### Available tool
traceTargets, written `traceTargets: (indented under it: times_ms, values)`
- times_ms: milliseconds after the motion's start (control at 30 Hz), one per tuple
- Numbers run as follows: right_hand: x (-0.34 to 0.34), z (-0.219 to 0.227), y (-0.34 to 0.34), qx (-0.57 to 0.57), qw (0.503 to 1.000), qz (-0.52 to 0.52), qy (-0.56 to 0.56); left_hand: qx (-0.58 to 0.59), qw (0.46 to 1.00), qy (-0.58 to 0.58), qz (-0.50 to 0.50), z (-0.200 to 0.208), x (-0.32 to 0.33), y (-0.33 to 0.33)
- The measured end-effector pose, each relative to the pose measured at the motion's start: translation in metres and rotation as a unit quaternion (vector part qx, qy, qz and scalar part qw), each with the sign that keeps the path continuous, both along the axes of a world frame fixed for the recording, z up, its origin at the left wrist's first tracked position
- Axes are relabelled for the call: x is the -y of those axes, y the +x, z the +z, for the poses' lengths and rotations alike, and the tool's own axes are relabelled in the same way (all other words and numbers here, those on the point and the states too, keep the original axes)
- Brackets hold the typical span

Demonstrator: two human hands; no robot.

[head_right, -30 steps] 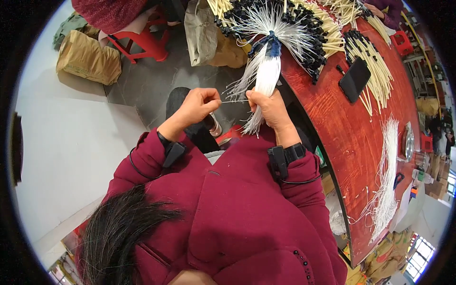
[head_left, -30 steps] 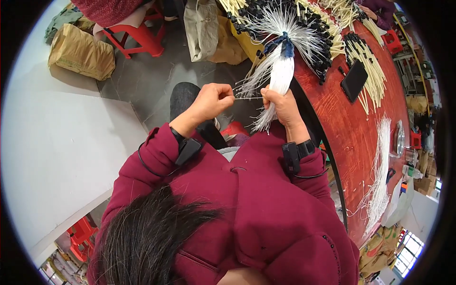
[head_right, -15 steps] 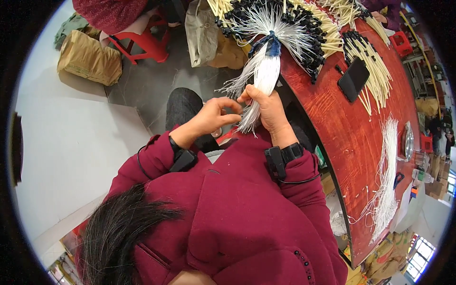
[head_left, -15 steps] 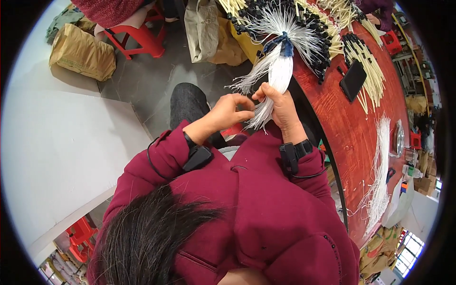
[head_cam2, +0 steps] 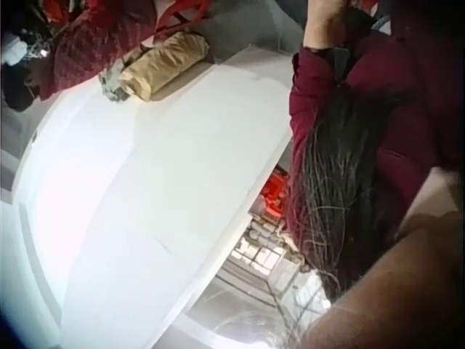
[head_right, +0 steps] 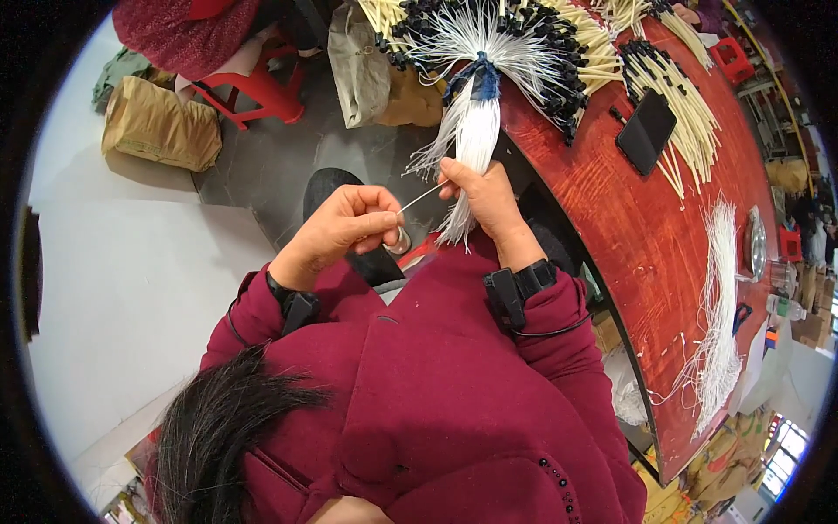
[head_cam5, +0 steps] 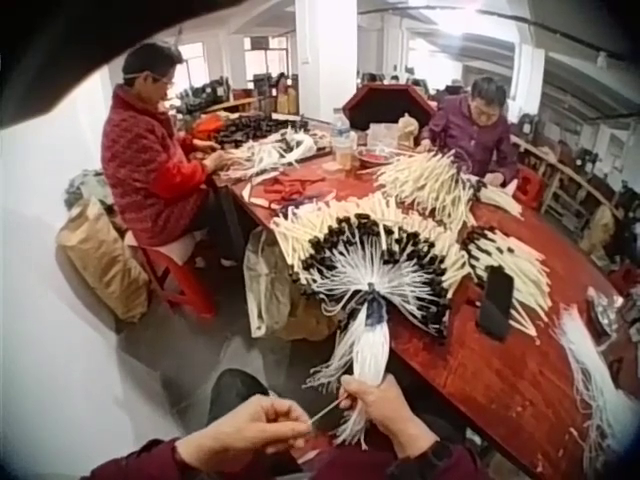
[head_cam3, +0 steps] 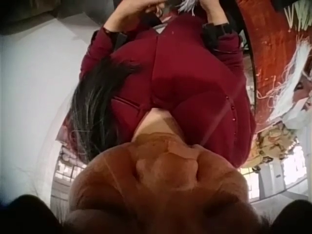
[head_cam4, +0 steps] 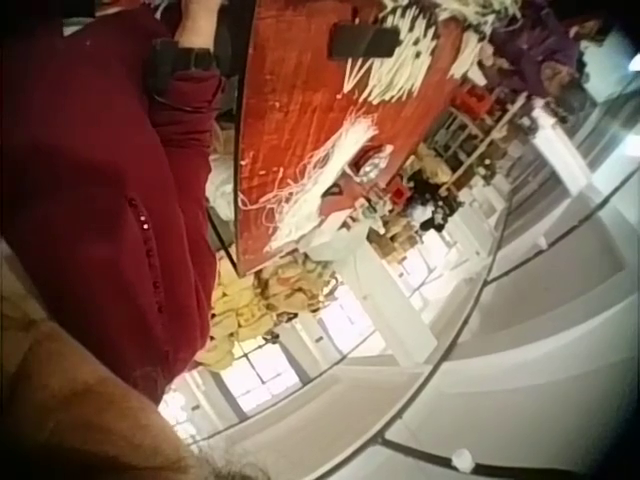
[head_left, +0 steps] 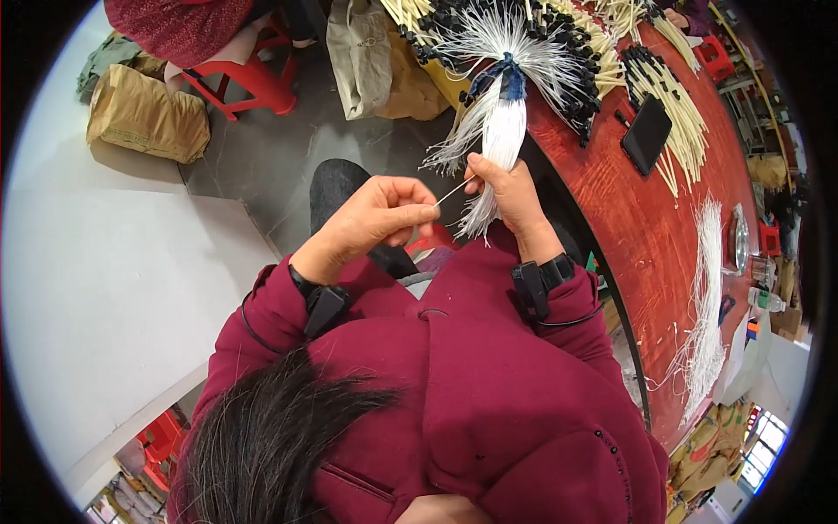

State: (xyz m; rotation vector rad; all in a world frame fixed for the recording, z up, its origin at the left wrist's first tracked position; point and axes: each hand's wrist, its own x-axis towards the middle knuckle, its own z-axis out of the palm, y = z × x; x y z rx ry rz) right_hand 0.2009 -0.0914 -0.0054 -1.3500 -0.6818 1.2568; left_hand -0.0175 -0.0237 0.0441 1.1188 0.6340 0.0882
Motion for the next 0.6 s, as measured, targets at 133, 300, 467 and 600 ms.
traceTargets:
  times_ms: [133, 300, 467, 600]
  values:
    - [-0.002, -0.008, 0.001, -0.003, 1.000, 0.007, 0.025, 0.100, 0.992, 0.016, 0.074, 0.007, 0.003, 0.026]
    - [-0.002, -0.008, -0.002, -0.021, 0.999, -0.004, 0.040, 0.175, 0.957, 0.004, 0.231, -0.003, -0.008, 0.071]
    - [0.000, -0.003, 0.002, -0.014, 1.000, 0.004, 0.016, 0.086, 0.915, 0.291, 0.266, -0.051, -0.027, 0.070]
    - [0.000, -0.004, 0.002, -0.024, 0.999, 0.017, 0.019, 0.055, 0.813, 0.544, 0.201, -0.064, -0.026, 0.042]
